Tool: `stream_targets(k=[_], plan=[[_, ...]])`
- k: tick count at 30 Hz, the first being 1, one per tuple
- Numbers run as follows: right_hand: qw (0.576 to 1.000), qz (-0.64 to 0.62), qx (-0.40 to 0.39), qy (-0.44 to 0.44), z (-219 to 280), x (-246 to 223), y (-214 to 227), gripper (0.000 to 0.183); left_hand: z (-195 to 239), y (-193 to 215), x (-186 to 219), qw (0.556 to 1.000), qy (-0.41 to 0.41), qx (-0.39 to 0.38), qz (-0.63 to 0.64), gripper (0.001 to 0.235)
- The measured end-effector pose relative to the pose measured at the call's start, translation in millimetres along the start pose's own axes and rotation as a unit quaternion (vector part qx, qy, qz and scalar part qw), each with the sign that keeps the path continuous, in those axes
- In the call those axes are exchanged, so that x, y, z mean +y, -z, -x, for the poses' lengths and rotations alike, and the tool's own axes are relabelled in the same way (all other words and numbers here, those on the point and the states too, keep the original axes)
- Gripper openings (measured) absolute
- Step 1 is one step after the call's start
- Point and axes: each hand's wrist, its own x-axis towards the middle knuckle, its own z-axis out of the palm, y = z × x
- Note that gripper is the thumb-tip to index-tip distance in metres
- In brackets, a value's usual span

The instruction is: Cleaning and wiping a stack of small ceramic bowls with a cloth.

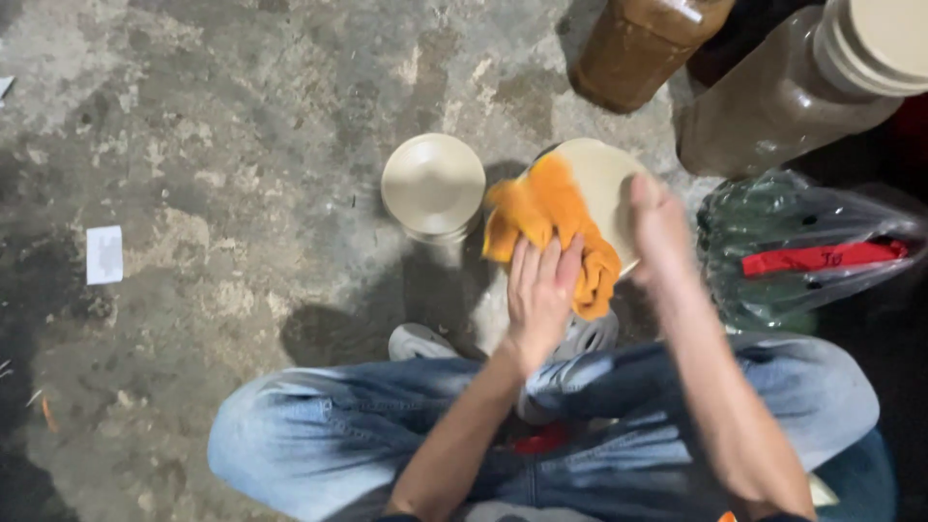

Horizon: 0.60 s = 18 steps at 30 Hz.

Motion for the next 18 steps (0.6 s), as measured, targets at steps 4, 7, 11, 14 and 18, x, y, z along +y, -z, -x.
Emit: stream_targets(k=[4, 7, 11, 14, 18], plan=[[0.973, 0.095, 0.022, 0.209, 4, 42, -10, 0.038, 0, -2, -1, 0.998, 0.054, -0.017, -0.033, 0.037], [0.998, -0.028, -0.01, 0.063, 7, -10, -12, 0.043, -19, 22, -31, 0.996, -0.006, -0.044, 0.075, 0.037], [0.987, -0.071, -0.091, -0.114, -8, -49, 16, 0.053, -34, 49, -43, 0.978, -0.117, -0.045, 0.167, 0.034], [0.988, -0.007, -0.137, -0.064, -18, -35, 19, 0.055, -26, 25, -44, 0.979, -0.114, -0.039, 0.167, 0.033], [0.999, -0.021, -0.042, 0.013, -3, -8, 1, 0.05, -10, 8, -8, 0.999, 0.005, -0.013, 0.042, 0.036]])
